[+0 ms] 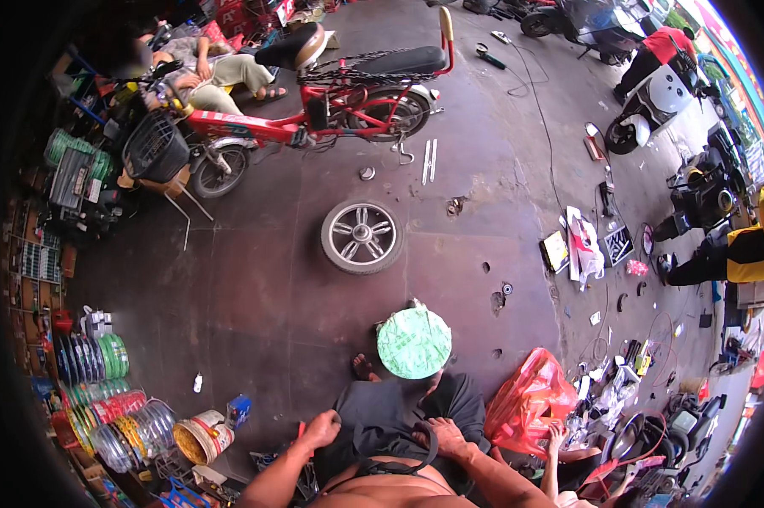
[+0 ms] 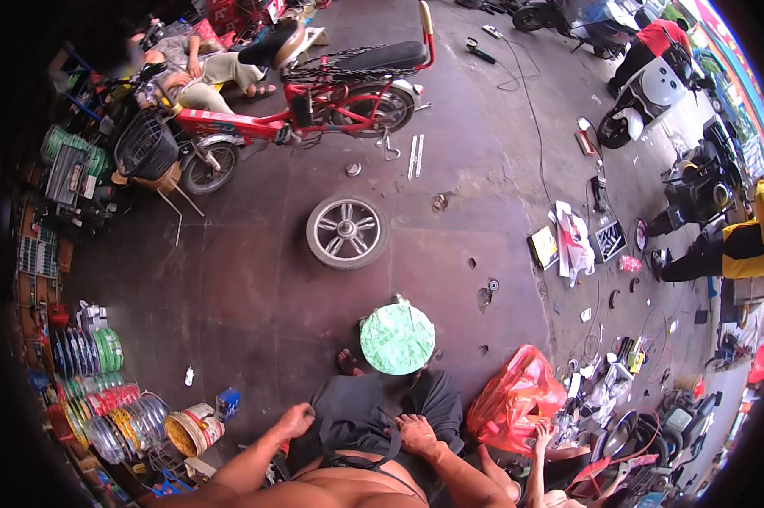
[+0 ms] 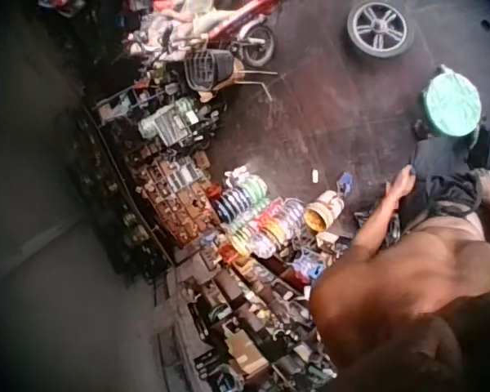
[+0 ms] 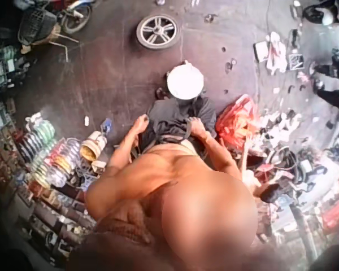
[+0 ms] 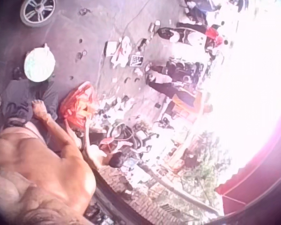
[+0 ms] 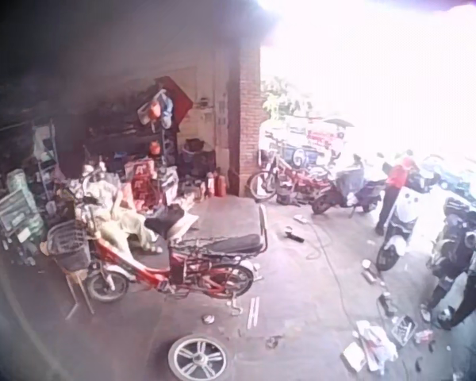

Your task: The person unfastens the rear wheel assembly of an electric bicycle using wrenches, pries the tire and inner tube off the wheel rim using tire levers, and carries the rim across the workshop.

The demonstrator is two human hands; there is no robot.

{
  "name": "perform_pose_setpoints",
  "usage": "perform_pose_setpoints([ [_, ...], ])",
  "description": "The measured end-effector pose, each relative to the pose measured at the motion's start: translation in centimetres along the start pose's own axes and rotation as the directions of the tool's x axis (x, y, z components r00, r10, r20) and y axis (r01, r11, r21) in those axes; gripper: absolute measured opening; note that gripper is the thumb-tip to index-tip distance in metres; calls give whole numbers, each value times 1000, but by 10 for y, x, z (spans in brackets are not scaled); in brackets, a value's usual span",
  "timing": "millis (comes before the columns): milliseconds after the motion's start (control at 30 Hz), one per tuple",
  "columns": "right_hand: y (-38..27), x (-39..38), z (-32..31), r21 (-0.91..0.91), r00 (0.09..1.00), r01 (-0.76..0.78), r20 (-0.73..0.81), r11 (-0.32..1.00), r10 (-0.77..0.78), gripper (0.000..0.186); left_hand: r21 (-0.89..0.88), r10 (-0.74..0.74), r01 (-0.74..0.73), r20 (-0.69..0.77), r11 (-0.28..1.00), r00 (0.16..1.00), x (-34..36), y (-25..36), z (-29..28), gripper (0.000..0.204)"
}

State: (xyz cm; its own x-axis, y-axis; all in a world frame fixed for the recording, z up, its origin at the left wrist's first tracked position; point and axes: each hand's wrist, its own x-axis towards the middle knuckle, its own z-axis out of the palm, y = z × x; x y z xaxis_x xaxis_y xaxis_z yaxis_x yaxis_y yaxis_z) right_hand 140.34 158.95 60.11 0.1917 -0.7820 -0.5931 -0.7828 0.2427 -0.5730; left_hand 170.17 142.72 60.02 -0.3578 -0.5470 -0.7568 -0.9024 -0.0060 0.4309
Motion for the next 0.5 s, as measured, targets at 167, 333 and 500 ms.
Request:
perform_pose_setpoints([
  [167, 44, 17, -110, 77, 992, 125, -32, 989, -122, 35, 34, -38, 28, 353, 999, 935, 58, 92, -48, 27],
  [333, 156, 57, -237, 432, 980, 14, -187, 902, 74, 29, -87, -177, 231, 407, 969, 896, 136, 240, -83, 31],
  [500, 232, 76, -341, 403, 982, -119, 185, 907, 47, 37, -79, -158, 215, 448, 973, 880, 184, 354, -102, 31],
])
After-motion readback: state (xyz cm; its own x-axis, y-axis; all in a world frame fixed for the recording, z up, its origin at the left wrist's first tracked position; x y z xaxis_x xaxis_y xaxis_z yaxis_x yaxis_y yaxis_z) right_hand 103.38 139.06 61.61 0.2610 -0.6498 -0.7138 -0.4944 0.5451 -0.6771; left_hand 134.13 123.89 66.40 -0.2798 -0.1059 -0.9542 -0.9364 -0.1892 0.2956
